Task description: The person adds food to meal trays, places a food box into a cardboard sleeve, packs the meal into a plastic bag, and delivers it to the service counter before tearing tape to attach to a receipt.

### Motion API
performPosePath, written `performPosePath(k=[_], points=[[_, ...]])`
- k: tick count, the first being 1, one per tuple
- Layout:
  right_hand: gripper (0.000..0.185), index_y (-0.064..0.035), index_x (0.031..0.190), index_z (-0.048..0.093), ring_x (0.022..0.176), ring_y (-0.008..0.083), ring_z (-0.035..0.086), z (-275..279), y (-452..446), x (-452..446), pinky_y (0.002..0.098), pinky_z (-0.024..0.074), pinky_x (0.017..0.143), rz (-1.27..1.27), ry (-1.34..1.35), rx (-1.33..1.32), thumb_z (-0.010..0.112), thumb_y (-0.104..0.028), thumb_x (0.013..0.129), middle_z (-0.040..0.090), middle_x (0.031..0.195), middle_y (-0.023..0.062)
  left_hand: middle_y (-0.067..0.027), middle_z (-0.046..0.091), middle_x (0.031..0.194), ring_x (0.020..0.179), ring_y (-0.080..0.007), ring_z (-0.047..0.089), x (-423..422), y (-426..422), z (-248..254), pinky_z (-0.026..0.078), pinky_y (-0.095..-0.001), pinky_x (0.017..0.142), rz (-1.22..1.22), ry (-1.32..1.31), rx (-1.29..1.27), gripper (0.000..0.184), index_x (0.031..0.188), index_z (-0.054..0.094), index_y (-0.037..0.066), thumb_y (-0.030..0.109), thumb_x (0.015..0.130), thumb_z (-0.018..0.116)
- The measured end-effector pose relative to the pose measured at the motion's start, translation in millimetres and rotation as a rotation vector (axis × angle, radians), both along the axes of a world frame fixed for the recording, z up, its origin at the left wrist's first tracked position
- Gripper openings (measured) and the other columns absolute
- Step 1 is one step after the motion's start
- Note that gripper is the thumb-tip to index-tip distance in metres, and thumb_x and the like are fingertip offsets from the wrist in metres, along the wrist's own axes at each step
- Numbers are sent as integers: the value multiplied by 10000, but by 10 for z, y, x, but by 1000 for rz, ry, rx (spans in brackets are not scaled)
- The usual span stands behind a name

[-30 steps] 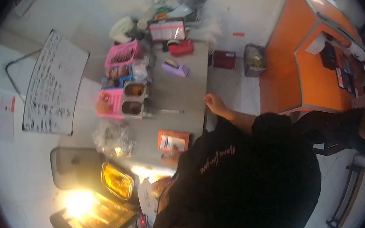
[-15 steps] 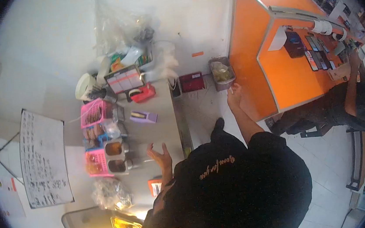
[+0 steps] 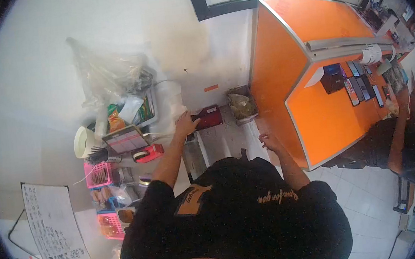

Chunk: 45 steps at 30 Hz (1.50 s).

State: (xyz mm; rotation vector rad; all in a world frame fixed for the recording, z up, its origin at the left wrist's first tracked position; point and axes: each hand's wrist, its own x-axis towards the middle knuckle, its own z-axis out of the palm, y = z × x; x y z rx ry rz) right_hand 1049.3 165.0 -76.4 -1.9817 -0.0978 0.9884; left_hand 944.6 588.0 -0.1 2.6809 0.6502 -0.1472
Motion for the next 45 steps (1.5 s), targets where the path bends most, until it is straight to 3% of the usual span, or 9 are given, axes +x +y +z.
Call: performPosePath(k=[9, 16, 22, 28, 31, 34, 39, 43, 45], points=[[406, -99, 1230, 562, 947, 238, 657, -141, 1035, 420, 409, 488, 784, -154, 352, 166, 576, -366, 925, 662, 1078, 111, -185, 318, 1518, 1402, -325, 314, 901, 824, -341, 310, -519, 1084, -169, 490, 431, 832, 1461, 340, 56, 499, 829, 649], [527, -151, 1367, 515, 1457, 263, 193, -807, 2673, 737, 541, 162, 1135, -163, 582, 142, 542, -428, 919, 334, 1530, 61, -181, 424, 1406, 1297, -360, 424, 756, 1304, -210, 293, -531, 1073, -219, 493, 424, 769, 1372, 472, 30, 559, 836, 629], [394, -127, 1181, 630, 1266, 237, 441, -1341, 4212, 1008, 532, 313, 1045, -402, 673, 460, 588, -382, 884, 585, 1240, 84, -127, 561, 1260, 1265, -327, 443, 696, 1621, 130, 265, -555, 1088, -203, 398, 379, 607, 1118, 675, 42, 537, 768, 693], [272, -55, 1035, 657, 781, 267, 617, -1027, 4529, 1376, 407, 502, 750, 552, 415, -244, 599, -263, 869, 653, 924, 135, -151, 554, 1299, 1299, -339, 407, 761, 1769, 306, 229, -610, 1087, -183, 441, 287, 595, 1084, 700, 61, 578, 795, 642], [302, -26, 1033, 658, 824, 293, 642, -1337, 4682, 1210, 410, 503, 743, 399, 56, 335, 616, -239, 822, 669, 935, 177, -135, 540, 1334, 1319, -337, 388, 733, 1814, 295, 225, -612, 1090, -168, 441, 290, 588, 1052, 713, 64, 591, 807, 621], [411, -80, 1169, 604, 844, 346, 645, -864, 4890, 1110, 409, 511, 758, -212, -292, 33, 651, -218, 785, 654, 904, 211, -131, 524, 1364, 1342, -347, 367, 721, 1867, 248, 218, -620, 1096, -224, 457, 275, 591, 1081, 702, 53, 574, 811, 632], [550, -84, 1291, 487, 877, 360, 652, -1740, 4795, 1141, 417, 516, 787, -146, -463, 311, 682, -224, 796, 642, 859, 208, -135, 521, 1368, 1335, -348, 370, 722, 1970, -8, 240, -603, 1089, -348, 412, 221, 647, 1240, 612, 46, 532, 815, 659], [538, -34, 1254, 476, 873, 359, 658, -614, 4670, 1297, 427, 518, 780, -299, 66, 207, 701, -240, 811, 653, 858, 186, -136, 550, 1335, 1309, -351, 403, 901, 1917, 124, 274, -597, 1065, -304, 343, 172, 664, 1287, 574, 71, 533, 818, 658], [476, -33, 1205, 499, 851, 370, 660, -239, 4490, 1270, 440, 519, 765, -189, -292, 68, 691, -239, 822, 660, 873, 188, -145, 573, 1292, 1293, -359, 418, 910, 1971, 16, 301, -607, 1036, -349, 333, 190, 637, 1257, 598, 81, 539, 818, 654]])
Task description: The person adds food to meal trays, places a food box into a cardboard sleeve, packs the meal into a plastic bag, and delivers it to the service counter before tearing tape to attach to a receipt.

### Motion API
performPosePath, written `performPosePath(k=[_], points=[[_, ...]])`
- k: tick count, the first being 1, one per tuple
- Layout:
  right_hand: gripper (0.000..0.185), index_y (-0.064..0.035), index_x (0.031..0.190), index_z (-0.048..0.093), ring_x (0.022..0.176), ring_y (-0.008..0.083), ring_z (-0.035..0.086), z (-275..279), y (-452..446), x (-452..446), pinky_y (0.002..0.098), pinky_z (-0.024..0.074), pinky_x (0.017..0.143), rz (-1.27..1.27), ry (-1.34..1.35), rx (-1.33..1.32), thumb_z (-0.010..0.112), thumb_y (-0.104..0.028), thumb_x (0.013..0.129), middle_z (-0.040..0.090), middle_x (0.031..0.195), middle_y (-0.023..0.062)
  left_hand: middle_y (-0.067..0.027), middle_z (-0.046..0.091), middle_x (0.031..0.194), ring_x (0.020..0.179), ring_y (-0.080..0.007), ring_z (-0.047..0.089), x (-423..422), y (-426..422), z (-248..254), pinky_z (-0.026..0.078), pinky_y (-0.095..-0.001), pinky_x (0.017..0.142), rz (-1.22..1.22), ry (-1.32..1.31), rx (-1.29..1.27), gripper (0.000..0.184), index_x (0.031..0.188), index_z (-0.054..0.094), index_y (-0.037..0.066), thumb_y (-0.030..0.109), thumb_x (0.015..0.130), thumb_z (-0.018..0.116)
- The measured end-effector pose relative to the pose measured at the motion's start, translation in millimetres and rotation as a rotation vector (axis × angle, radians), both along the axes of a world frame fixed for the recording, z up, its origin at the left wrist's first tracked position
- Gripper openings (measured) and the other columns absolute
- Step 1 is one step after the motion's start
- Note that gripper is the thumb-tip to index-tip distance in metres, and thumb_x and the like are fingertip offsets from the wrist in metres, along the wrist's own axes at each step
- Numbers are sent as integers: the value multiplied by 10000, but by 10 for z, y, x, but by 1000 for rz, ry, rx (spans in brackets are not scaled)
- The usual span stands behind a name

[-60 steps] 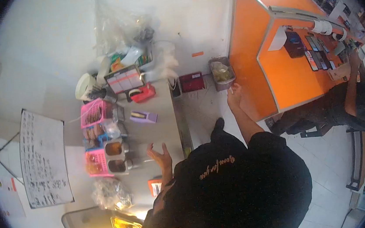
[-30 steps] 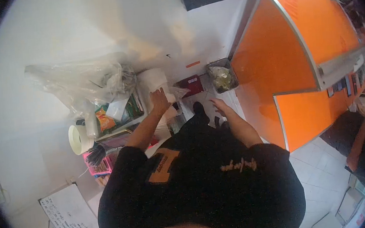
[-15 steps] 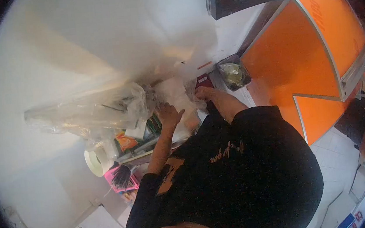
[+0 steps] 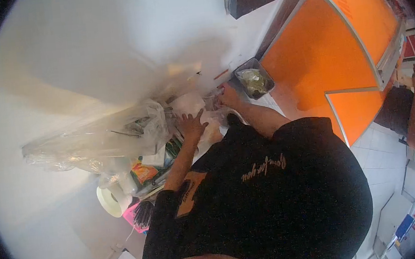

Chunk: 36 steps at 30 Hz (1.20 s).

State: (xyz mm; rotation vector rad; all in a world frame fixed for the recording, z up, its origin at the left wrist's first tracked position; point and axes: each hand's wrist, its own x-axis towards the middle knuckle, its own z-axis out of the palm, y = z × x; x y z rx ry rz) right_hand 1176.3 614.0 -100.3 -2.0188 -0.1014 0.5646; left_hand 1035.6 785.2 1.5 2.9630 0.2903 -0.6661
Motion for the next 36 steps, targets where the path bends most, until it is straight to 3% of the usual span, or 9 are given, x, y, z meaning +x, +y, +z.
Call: performPosePath(k=[4, 7, 10, 13, 17, 21, 26, 30, 36], points=[[262, -9, 997, 569, 751, 360, 658, 147, -33, -59, 450, 516, 706, -186, -331, -51, 651, -195, 831, 643, 790, 204, -155, 601, 1221, 1239, -351, 463, 44, 8, 122, 369, -571, 979, 24, 58, 38, 622, 1204, 631, 68, 555, 817, 643], [232, -31, 956, 606, 775, 345, 658, 520, -27, -183, 453, 507, 726, 252, -343, -185, 650, -209, 812, 655, 850, 202, -165, 601, 1212, 1218, -348, 489, -10, 27, 268, 401, -531, 970, 145, -78, -67, 635, 1156, 653, 38, 573, 816, 634], [391, -97, 1112, 634, 840, 393, 659, -484, 162, -159, 495, 510, 749, 785, -416, -312, 647, -326, 796, 674, 861, 209, -172, 551, 1317, 1260, -342, 478, -65, -16, 522, 391, -506, 1015, 234, -71, -163, 727, 1257, 584, 19, 595, 814, 621], [407, -107, 1083, 673, 859, 369, 674, -517, 359, -187, 471, 521, 771, 813, -213, -297, 648, -374, 777, 688, 919, 190, -178, 468, 1420, 1320, -338, 434, -121, -131, 535, 360, -524, 1053, 301, -46, -120, 823, 1376, 465, 22, 608, 816, 607], [391, -86, 1043, 699, 866, 318, 680, -1199, 580, -222, 440, 517, 795, 501, -35, -225, 662, -352, 758, 696, 963, 173, -184, 410, 1468, 1344, -344, 409, -166, -123, 432, 338, -535, 1070, 300, -100, -126, 888, 1439, 363, 16, 612, 823, 595], [382, -49, 1090, 654, 845, 272, 676, -551, 580, -184, 408, 518, 771, 568, 120, -245, 668, -261, 773, 693, 947, 168, -213, 411, 1452, 1337, -389, 388, -218, -99, 386, 319, -550, 1074, 271, -125, -129, 903, 1432, 370, -2, 612, 814, 609], [283, -60, 976, 682, 839, 301, 677, -291, 520, -291, 444, 531, 744, 684, -223, -253, 664, -268, 786, 690, 921, 163, -220, 401, 1462, 1358, -407, 349, -286, -80, 281, 270, -568, 1092, 243, -219, -201, 885, 1415, 412, -3, 614, 813, 615], [228, -68, 884, 704, 834, 324, 678, 104, 438, -393, 472, 542, 723, 821, -470, -328, 662, -274, 797, 687, 901, 158, -225, 322, 1500, 1371, -436, 288, -281, -119, 203, 243, -593, 1107, 77, -271, -11, 939, 1461, 349, 39, 620, 788, 650], [250, -32, 826, 695, 861, 320, 674, 492, 524, -391, 458, 528, 736, 1012, -655, -531, 652, -276, 800, 674, 842, 164, -194, 233, 1533, 1393, -428, 226, -35, -364, 204, 260, -590, 1091, 15, -401, -296, 1003, 1474, 292, 69, 594, 738, 727]])
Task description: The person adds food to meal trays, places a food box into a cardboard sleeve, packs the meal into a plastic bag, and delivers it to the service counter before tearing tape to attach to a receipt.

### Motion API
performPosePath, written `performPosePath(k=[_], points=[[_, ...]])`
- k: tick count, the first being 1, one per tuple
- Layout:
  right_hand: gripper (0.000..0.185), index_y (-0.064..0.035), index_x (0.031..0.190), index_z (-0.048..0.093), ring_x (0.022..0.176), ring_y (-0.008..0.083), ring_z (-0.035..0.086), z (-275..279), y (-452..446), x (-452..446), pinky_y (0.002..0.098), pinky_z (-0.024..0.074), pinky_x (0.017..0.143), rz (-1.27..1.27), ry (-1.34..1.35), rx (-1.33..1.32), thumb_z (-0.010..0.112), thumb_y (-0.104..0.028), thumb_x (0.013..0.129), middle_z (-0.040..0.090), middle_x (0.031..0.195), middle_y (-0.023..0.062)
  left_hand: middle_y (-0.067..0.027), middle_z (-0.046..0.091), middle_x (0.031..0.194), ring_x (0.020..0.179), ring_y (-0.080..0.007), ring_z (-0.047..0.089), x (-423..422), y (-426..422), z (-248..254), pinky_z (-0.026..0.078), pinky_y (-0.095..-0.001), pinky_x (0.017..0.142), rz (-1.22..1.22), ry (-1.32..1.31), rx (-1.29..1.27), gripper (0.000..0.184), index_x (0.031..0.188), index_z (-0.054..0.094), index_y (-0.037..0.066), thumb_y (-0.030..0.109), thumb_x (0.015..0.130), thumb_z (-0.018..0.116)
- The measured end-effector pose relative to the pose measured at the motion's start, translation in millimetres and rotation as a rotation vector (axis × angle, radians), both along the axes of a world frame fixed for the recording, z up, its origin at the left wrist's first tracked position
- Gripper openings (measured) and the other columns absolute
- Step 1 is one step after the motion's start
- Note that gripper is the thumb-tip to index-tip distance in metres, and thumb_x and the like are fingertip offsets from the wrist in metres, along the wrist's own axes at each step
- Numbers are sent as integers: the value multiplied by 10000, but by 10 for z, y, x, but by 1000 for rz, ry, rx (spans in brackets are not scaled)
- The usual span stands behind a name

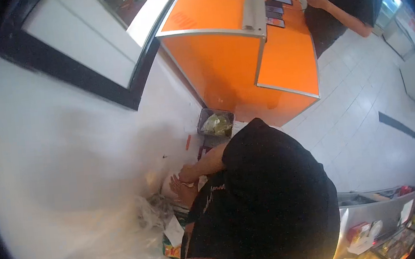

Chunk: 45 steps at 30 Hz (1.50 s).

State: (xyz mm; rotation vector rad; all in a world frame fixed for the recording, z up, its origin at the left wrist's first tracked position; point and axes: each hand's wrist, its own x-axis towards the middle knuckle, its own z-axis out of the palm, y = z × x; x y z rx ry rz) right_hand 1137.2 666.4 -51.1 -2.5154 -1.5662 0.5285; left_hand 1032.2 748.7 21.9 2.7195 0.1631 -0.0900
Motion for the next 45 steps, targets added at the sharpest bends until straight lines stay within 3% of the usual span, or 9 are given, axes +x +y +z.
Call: performPosePath(k=[6, 12, 18, 21, 28, 31, 34, 41, 45], points=[[228, -26, 793, 706, 763, 253, 643, -141, -127, 270, 393, 510, 707, -82, 340, 298, 610, -211, 884, 694, 881, 91, -204, 210, 1532, 1394, -424, 216, 86, 43, -356, 254, -599, 1083, 42, 137, -27, 1011, 1464, 306, 72, 606, 720, 735], [355, 7, 709, 671, 635, 174, 568, 968, -780, 537, 358, 463, 647, -821, 901, 930, 598, -326, 811, 648, 675, 99, -214, 187, 1531, 1396, -420, 206, 96, 102, -449, 249, -608, 1075, 148, 242, -22, 1020, 1454, 320, 74, 618, 703, 744], [287, 19, 718, 623, 803, 101, 589, 1740, -1769, 405, 283, 469, 762, -636, 923, 1247, 596, -189, 915, 653, 783, 40, -245, 243, 1484, 1375, -420, 226, 287, -485, 395, 209, -586, 1090, 59, 49, 186, 1018, 1451, 336, 68, 648, 706, 718], [281, 13, 721, 600, 945, 94, 558, 2015, -2346, 143, 275, 437, 836, -647, 899, 1195, 578, -163, 939, 661, 926, 61, -248, 277, 1462, 1351, -431, 254, 493, -854, 765, 193, -526, 1105, -368, -185, -183, 975, 1462, 318, 32, 670, 789, 618], [187, 34, 917, 644, 907, 122, 527, 2540, -3508, -295, 311, 432, 793, -869, 735, 1391, 561, -132, 946, 611, 952, 50, -201, 346, 1410, 1295, -363, 373, 1220, -2026, -260, 304, -489, 1059, -508, -117, -1194, 759, 1426, 299, 2, 587, 961, 432], [233, 16, 1041, 669, 928, 133, 552, 2792, -4253, -434, 286, 432, 853, -858, 641, 1395, 568, -174, 951, 644, 1004, 59, -136, 408, 1381, 1222, -304, 464, 1156, -2810, 331, 412, -441, 979, -54, 420, -1487, 628, 1388, 369, 72, 544, 979, 440], [210, 17, 995, 674, 931, 145, 557, 2862, -5018, -635, 288, 418, 861, -782, 616, 1454, 572, -159, 941, 638, 986, 63, -59, 490, 1295, 1161, -236, 518, 1167, -3424, 509, 469, -405, 917, -57, 832, -1514, 432, 1332, 430, 125, 401, 1005, 484], [166, 15, 820, 671, 1080, 280, 612, 2865, -6831, -1251, 395, 428, 985, -960, 696, 1891, 588, -117, 878, 686, 1073, 174, -4, 619, 963, 909, -157, 601, 894, -4814, -218, 511, -314, 796, -3, 855, -1926, 147, 1125, 577, 142, 161, 982, 551], [282, 6, 923, 681, 1033, 311, 628, 2382, -7763, -1195, 370, 463, 909, -1470, 377, 1428, 574, -255, 919, 672, 1138, 169, 11, 618, 916, 909, -160, 586, 705, -5216, 79, 490, -318, 836, 112, 838, -1864, 118, 1064, 606, 160, 239, 983, 571]])
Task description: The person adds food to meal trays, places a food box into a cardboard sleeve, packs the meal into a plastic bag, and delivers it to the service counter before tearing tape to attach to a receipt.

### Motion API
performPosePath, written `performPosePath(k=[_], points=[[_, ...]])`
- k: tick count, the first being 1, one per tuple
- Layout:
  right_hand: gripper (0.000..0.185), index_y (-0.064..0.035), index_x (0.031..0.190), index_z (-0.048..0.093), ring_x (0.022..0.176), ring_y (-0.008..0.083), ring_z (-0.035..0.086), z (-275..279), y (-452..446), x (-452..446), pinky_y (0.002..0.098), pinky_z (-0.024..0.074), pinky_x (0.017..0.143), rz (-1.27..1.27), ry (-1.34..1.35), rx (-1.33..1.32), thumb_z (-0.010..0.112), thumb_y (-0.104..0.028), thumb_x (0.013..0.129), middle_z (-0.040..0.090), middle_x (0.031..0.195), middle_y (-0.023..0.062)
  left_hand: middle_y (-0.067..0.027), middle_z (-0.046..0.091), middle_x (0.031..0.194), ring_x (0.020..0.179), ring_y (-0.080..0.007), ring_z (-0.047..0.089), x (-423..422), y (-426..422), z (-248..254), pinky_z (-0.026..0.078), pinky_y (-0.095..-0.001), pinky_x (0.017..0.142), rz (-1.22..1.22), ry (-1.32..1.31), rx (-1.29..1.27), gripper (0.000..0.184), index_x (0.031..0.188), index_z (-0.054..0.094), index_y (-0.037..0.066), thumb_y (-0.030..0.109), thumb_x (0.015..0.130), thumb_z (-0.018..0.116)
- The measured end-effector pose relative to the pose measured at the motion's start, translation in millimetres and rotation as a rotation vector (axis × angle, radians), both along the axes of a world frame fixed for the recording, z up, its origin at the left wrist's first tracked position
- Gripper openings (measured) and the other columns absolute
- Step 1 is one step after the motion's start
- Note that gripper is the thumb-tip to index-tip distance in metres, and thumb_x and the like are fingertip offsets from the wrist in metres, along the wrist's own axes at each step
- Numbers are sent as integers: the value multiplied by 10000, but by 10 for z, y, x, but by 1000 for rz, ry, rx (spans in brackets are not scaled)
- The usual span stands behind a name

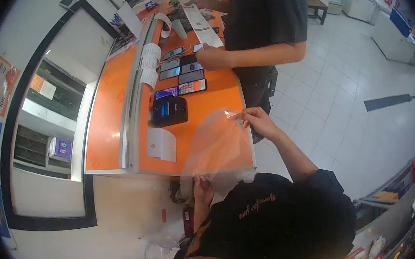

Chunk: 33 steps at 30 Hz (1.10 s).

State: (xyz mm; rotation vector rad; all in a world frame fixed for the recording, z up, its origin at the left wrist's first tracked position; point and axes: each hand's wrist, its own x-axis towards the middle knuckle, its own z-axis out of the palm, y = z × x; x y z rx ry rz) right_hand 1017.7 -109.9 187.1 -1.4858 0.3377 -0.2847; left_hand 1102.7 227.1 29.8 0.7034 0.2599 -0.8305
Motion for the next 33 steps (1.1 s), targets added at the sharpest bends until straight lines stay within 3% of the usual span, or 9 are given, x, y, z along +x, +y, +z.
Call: performPosePath(k=[2, 5, 9, 11, 12, 19, 22, 25, 33], points=[[340, 1, 928, 674, 998, 348, 637, -1, -247, 86, 388, 483, 873, -213, 510, -633, 596, -329, 908, 679, 1089, 192, -31, 572, 986, 902, -157, 577, -99, -135, 50, 510, -306, 780, 118, -77, 96, 207, 1112, 554, 82, 255, 1001, 534], [470, 8, 948, 672, 942, 377, 648, -213, -278, 250, 432, 503, 814, -352, 207, -1211, 602, -452, 889, 677, 997, 223, -40, 597, 1018, 984, -195, 598, -169, -96, 169, 509, -352, 904, 146, -233, 248, 170, 1069, 581, 79, 223, 977, 584], [493, 48, 820, 667, 759, 343, 658, -1131, 193, 670, 444, 508, 714, 524, -102, -724, 633, -440, 878, 661, 797, 232, -92, 625, 1026, 964, -209, 624, -309, -239, 531, 518, -361, 900, 113, -508, 440, 180, 1097, 558, 0, 127, 971, 569], [528, 50, 806, 664, 685, 298, 638, -467, 642, 571, 432, 488, 664, 902, 61, -552, 617, -470, 882, 652, 746, 204, -115, 637, 1021, 927, -205, 636, -328, -396, 478, 527, -349, 865, -23, -750, 580, 191, 1104, 552, -21, 97, 955, 577], [528, 49, 788, 656, 664, 288, 628, -537, 718, 618, 427, 477, 644, 859, 46, -571, 623, -469, 880, 645, 729, 199, -136, 647, 1010, 916, -193, 642, -343, -525, 462, 521, -321, 839, 68, -1139, 746, 239, 1091, 544, -44, 87, 913, 633], [326, 8, 707, 604, 606, 297, 591, -406, 431, 684, 418, 439, 587, 907, -134, -645, 663, -292, 818, 599, 663, 194, -73, 666, 931, 886, -151, 626, -382, -862, 617, 502, -301, 774, -106, -574, 835, 286, 1024, 622, -27, 166, 840, 723], [190, -21, 718, 608, 640, 351, 607, -440, 71, 601, 456, 456, 605, 585, -234, -945, 641, -200, 771, 599, 676, 193, -36, 598, 820, 756, -138, 587, -213, -614, 776, 497, -305, 685, -28, -1008, 837, 177, 937, 594, 6, 135, 851, 680], [212, -58, 732, 610, 803, 392, 646, -58, -623, 473, 493, 501, 701, 166, -5, -1155, 632, -255, 808, 659, 793, 176, -30, 536, 792, 713, -129, 569, 69, 12, 444, 487, -268, 602, 616, -650, 645, 125, 894, 504, 76, 70, 875, 627], [413, -88, 1161, 541, 945, 418, 615, -495, -245, 309, 506, 490, 777, 159, 185, -1001, 674, -321, 847, 596, 1098, 202, -35, 532, 867, 740, -134, 539, 479, -545, 1218, 465, -268, 648, 865, -465, 300, 71, 917, 485, 97, 32, 899, 505]])
